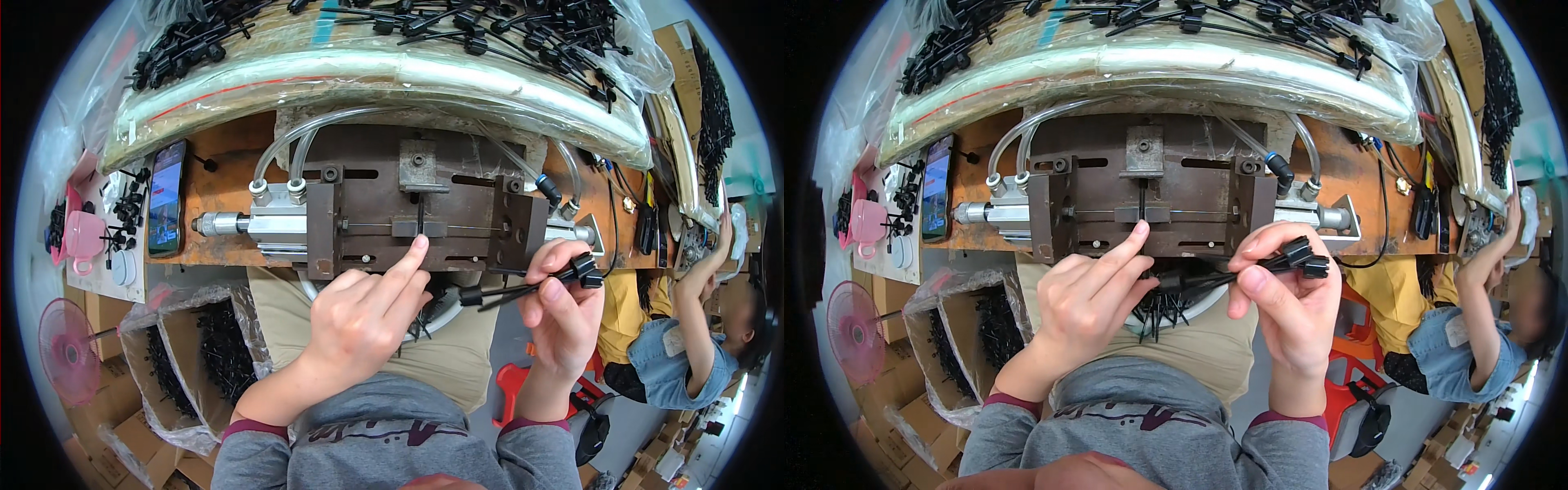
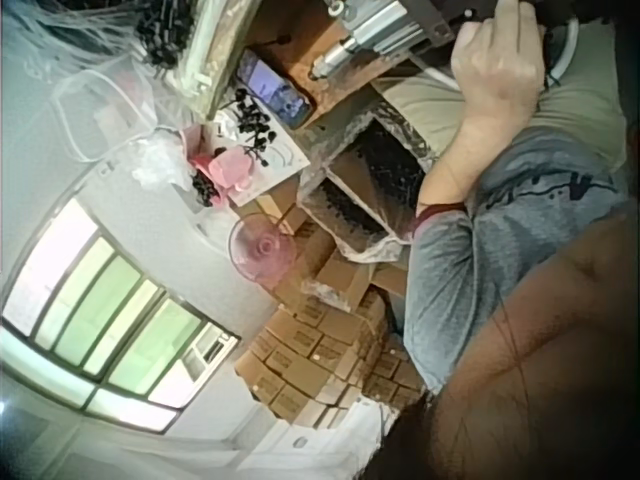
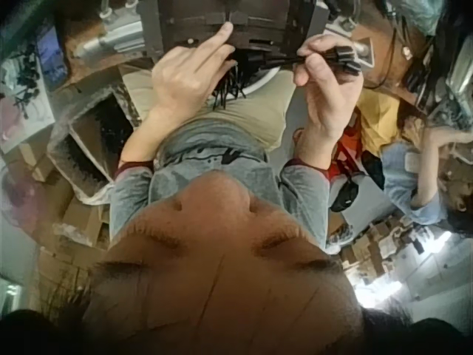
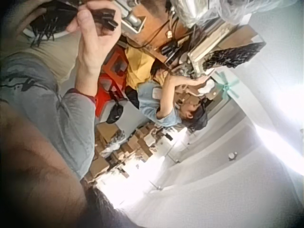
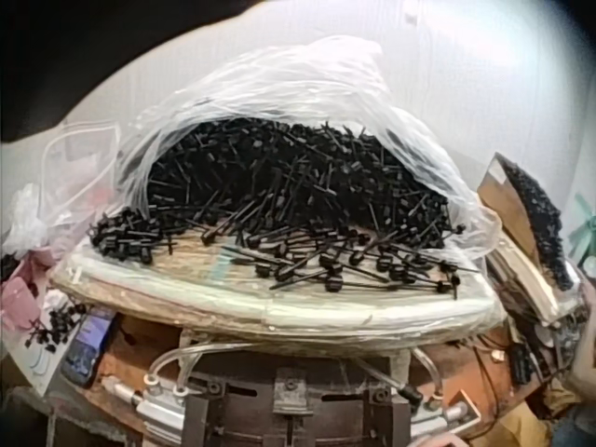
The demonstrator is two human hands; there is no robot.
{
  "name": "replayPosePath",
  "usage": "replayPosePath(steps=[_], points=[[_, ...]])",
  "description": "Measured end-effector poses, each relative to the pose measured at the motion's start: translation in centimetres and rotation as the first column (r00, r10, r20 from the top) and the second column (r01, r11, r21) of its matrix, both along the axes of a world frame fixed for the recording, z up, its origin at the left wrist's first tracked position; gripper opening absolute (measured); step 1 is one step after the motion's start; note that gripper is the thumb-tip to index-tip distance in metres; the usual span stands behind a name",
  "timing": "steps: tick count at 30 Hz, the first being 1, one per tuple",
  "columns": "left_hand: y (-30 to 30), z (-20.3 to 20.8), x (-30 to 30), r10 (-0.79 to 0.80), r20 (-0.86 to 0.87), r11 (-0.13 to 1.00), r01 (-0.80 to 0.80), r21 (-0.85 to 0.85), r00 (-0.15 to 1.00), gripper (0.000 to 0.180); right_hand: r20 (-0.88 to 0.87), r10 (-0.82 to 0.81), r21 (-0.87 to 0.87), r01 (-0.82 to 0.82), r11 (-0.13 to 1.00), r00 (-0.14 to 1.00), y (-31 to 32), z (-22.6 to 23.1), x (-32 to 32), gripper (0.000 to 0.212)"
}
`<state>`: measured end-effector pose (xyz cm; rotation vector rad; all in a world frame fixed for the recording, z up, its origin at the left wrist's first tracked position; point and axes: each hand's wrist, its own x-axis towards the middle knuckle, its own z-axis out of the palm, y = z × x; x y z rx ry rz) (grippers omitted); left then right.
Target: Assembling small black plastic components using manual manipulation and a pneumatic press machine at a factory workbench.
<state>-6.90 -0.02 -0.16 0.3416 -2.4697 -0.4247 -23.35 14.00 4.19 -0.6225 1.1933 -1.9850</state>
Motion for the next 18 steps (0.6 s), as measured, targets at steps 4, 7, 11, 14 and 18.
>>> replayPosePath(steps=[4,7,11,14,18], points=[[0.0,0.2,-0.3,0.01,0.013,1.0,-0.011,0.011,1.0,0.028,0.042,-0.035,0.016,0.035,0.999,0.998,0.0,0.1,0.0,0.018],[0.0,0.5,-0.2,0.019,0.027,1.0,-0.019,0.009,0.999,0.028,0.055,-0.006,0.048,0.003,0.999,0.998,-0.1,-0.1,0.2,0.016],[-0.1,0.7,-0.2,-0.016,-0.024,0.992,0.019,0.128,1.0,0.032,0.076,0.02,0.08,-0.026,0.996,0.997,-0.3,-0.2,0.8,0.015],[0.2,1.5,0.0,-0.118,-0.194,0.92,0.181,0.347,0.974,0.035,0.121,0.07,0.091,-0.081,0.993,0.99,-0.5,-0.3,1.2,0.015],[0.7,1.9,1.3,-0.236,-0.344,0.75,0.395,0.53,0.909,0.035,0.226,0.147,0.025,-0.157,0.987,0.963,-0.8,-0.5,1.2,0.013]])
